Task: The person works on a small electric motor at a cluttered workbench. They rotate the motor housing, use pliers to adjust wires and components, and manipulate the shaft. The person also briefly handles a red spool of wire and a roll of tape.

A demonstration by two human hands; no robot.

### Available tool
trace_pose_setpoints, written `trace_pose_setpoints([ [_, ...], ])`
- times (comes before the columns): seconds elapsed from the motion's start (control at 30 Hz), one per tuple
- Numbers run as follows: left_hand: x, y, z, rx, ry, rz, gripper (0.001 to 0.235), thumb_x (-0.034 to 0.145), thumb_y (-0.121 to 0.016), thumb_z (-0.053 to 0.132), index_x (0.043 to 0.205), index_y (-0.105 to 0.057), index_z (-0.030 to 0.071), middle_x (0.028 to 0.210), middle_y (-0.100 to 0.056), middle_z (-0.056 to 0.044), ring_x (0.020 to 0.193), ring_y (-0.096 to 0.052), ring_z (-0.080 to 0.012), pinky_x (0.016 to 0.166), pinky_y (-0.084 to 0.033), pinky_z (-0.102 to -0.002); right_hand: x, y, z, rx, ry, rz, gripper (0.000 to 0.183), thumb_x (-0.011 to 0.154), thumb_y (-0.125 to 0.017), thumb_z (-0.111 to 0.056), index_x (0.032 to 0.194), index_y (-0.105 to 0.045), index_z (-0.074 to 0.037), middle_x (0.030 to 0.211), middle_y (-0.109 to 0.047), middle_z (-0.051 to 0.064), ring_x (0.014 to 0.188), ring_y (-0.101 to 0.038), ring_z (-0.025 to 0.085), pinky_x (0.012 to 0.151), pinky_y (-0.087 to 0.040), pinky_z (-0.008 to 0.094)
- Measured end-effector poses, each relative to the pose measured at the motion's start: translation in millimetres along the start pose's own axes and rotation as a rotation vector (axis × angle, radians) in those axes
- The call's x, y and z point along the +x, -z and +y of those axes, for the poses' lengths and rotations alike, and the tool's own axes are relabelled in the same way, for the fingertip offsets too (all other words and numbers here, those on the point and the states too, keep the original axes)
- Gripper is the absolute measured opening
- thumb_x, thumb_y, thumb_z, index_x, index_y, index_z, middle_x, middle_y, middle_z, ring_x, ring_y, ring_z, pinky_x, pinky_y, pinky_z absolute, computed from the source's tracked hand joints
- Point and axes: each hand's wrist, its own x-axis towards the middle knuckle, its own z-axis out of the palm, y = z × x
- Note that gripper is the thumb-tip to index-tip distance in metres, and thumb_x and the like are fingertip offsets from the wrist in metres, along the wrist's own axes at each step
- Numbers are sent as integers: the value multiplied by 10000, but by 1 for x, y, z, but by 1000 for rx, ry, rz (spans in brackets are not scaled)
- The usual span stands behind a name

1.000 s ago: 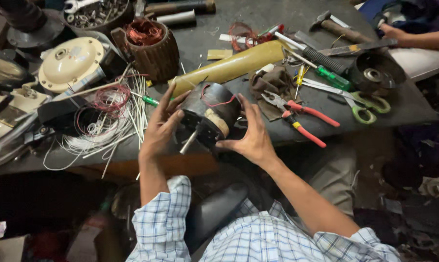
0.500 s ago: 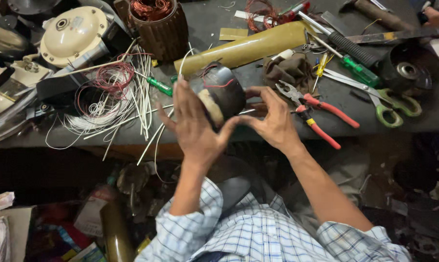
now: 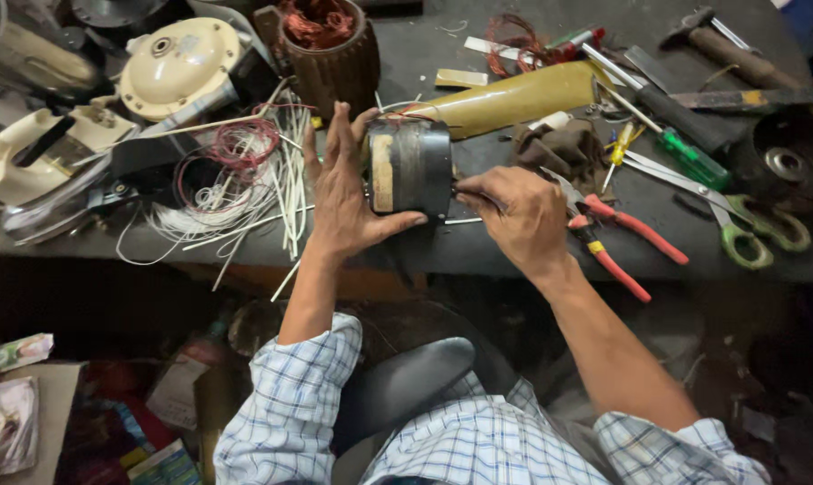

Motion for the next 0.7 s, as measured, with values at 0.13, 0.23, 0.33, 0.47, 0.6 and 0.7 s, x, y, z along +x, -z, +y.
trace_pose_setpoints([
  [0.13,-7,-2,-2,65,18,14,1397,711,-774,813,1616,-110,-19,1656,-393,-120,1602,-208,-296,1318,16,-497,-5,-5,-8,-172,130,108,129,837,-800,-119,956,-763,-85,907,-739,70,847,-712,283,748,-537,402],
  [0.23,-23,-16,7,39,76,96,1317,783,-769,741,1635,-118,-25,1707,-304,-135,1627,-164,-291,1328,16,-502,-9,-12,0,-96,38,66,123,891,-790,-147,982,-752,-73,915,-732,86,845,-704,272,741,-530,374],
  [0.33,-36,-26,13,-3,140,139,1230,830,-758,682,1643,-151,-13,1726,-240,-144,1637,-156,-280,1339,6,-500,-11,-18,18,140,-182,-143,157,947,-739,-187,1021,-727,-49,879,-712,85,750,-678,195,680,-513,322],
  [0.47,-39,-30,13,-8,132,148,1205,842,-750,669,1642,-158,-12,1726,-247,-126,1636,-170,-281,1343,-5,-499,-7,-23,43,783,-452,-459,361,1084,-567,-322,936,-731,-37,808,-739,33,747,-663,82,716,-538,259],
  [0.6,-38,-27,12,-16,132,133,1201,830,-744,671,1636,-171,-11,1724,-246,-134,1629,-187,-293,1337,-15,-502,-11,-25,55,695,-396,-381,328,1033,-637,-297,970,-724,13,800,-710,26,741,-635,97,699,-520,270],
  [0.7,-37,-25,14,-15,158,116,1192,824,-736,670,1630,-175,-6,1720,-227,-136,1618,-191,-302,1329,-19,-507,-17,-29,64,501,-308,-323,343,1018,-641,-314,969,-712,17,794,-709,13,747,-625,90,701,-517,255],
])
